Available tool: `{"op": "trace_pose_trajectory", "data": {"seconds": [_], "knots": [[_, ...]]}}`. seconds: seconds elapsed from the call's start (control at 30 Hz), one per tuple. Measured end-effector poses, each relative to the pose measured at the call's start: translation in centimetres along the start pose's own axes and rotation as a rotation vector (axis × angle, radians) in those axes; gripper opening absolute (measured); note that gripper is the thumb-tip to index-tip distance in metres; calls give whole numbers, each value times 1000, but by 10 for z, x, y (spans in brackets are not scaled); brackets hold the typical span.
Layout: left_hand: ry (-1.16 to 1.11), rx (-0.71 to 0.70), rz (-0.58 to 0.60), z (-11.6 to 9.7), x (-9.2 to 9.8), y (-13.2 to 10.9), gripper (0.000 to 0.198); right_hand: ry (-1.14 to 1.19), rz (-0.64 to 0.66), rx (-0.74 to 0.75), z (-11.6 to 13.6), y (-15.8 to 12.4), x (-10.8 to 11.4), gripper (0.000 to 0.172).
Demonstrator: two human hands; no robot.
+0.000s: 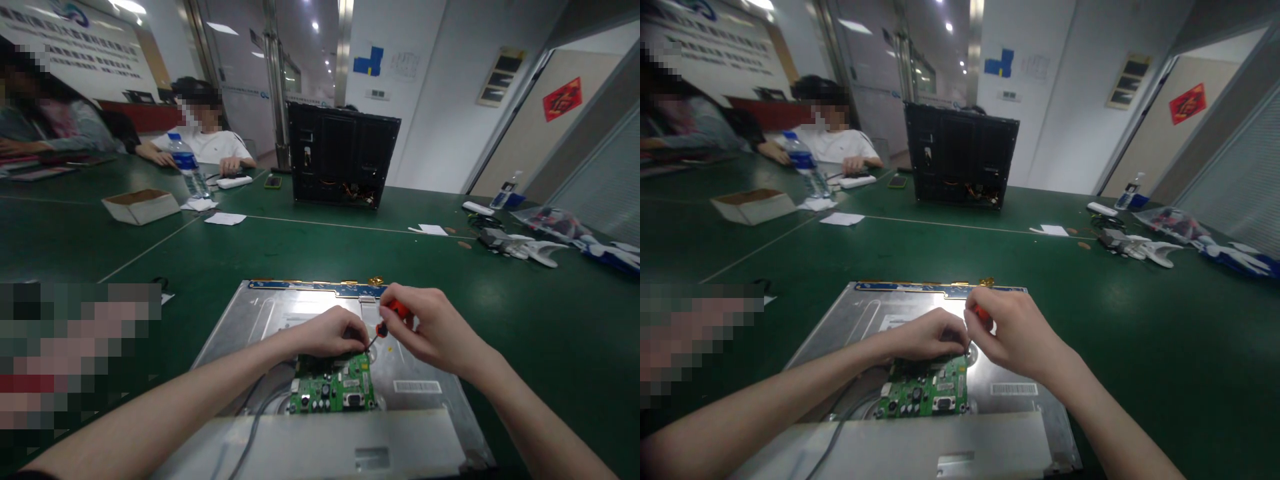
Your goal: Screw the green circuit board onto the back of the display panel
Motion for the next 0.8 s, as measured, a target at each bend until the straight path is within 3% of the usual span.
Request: {"op": "trace_pose_trajectory", "data": {"seconds": [0.07,0.17,0.23,0.3,0.4,0.5,0.63,0.7,0.8], "knots": [[12,2,-3,1,0,0,11,-98,70,-26,0,10,2,25],[30,3,-4,3,0,0,11,-367,15,-94,-4,21,9,47],[23,-1,1,4,0,1,12,-493,-1,-137,-7,24,10,51],[15,-11,10,5,-1,1,13,-535,41,-129,-7,23,7,40],[11,-20,15,4,-1,1,13,-442,147,-40,0,18,5,9],[12,-6,12,2,0,0,12,-358,230,-18,5,14,6,20],[16,0,4,1,0,-1,13,-498,269,-168,1,18,9,33],[20,-6,10,3,0,-1,14,-516,305,-169,3,22,7,37],[16,-3,16,5,-1,0,13,-461,336,-126,6,21,6,14]]}}
Point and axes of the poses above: each hand's wrist, its own y-axis towards the middle knuckle, its own x-axis out of the back of the hand, z = x × y, the point moved 6 cm from there along y, towards the middle knuckle, and after that the axes turned 6 degrees about z, right-handed, at the moved point
